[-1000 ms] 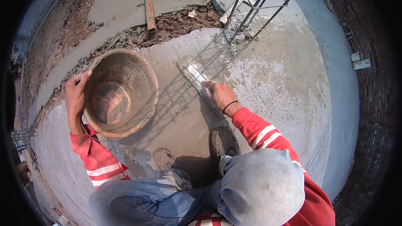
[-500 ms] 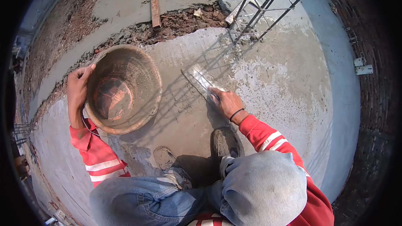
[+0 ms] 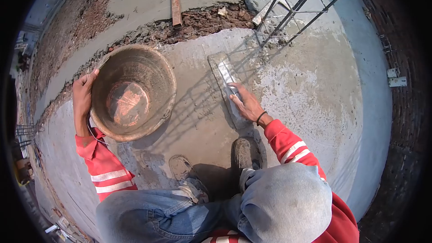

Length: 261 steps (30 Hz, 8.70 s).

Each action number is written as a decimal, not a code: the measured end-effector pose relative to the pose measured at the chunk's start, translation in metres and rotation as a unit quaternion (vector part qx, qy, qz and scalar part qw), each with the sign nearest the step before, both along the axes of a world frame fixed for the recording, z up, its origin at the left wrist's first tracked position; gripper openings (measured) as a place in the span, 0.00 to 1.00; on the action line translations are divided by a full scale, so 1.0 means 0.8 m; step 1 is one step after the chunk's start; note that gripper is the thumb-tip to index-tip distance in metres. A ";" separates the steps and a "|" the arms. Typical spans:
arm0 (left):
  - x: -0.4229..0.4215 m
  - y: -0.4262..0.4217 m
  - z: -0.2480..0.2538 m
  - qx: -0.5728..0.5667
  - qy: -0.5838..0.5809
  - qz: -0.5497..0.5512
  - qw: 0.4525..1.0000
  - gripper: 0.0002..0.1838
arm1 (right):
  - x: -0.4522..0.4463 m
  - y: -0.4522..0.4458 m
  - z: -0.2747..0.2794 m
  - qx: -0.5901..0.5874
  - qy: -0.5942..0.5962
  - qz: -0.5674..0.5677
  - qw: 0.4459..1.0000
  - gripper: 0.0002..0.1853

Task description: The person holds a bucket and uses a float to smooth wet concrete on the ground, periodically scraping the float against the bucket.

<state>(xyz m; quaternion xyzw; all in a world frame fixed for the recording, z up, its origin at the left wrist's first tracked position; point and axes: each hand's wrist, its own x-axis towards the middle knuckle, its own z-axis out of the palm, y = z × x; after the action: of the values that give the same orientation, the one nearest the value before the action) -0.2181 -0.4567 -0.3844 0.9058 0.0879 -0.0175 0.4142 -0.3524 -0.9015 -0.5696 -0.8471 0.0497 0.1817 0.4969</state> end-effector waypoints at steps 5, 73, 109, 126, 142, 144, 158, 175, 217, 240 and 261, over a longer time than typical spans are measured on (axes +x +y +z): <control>-0.017 0.015 -0.007 -0.061 -0.014 0.029 0.998 0.20 | -0.029 -0.001 -0.023 -0.044 -0.109 -0.069 0.991 0.15; -0.090 -0.048 -0.001 -0.010 -0.145 -0.092 0.985 0.17 | 0.045 0.171 0.147 -0.047 -0.231 0.348 0.908 0.18; -0.082 -0.158 0.005 0.194 -0.193 -0.157 0.949 0.17 | 0.036 0.146 0.011 0.242 0.297 0.284 0.879 0.20; -0.033 -0.026 0.001 0.049 -0.055 -0.024 0.997 0.24 | -0.055 -0.077 0.025 -0.266 -0.135 0.291 0.909 0.22; -0.020 -0.032 0.002 0.028 -0.042 -0.034 0.998 0.26 | -0.033 0.049 0.006 -0.246 -0.092 0.177 0.948 0.27; -0.029 -0.021 0.000 0.029 -0.055 -0.020 0.998 0.25 | -0.064 0.035 0.008 -0.261 -0.079 0.206 0.940 0.26; -0.032 -0.025 0.004 0.024 -0.058 -0.032 0.997 0.23 | -0.062 0.070 0.000 -0.234 -0.081 0.203 0.947 0.25; -0.037 0.001 -0.007 -0.014 -0.046 0.012 0.999 0.21 | -0.069 0.038 0.007 -0.268 -0.059 0.137 0.952 0.23; -0.044 -0.007 0.000 -0.064 -0.023 0.037 0.997 0.22 | 0.019 0.050 0.013 -0.216 -0.046 0.077 0.972 0.23; -0.039 -0.004 -0.005 -0.042 -0.023 0.024 0.999 0.21 | 0.027 0.023 0.007 -0.211 -0.014 0.068 0.975 0.22; -0.038 -0.003 -0.004 0.000 -0.044 0.015 0.999 0.21 | -0.012 0.000 -0.003 -0.190 -0.076 0.016 0.979 0.23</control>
<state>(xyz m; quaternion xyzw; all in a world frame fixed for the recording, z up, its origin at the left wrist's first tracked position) -0.2487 -0.4591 -0.3873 0.9040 0.0836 0.0288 0.4183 -0.3623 -0.9016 -0.5724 -0.9379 0.0315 0.1122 0.3266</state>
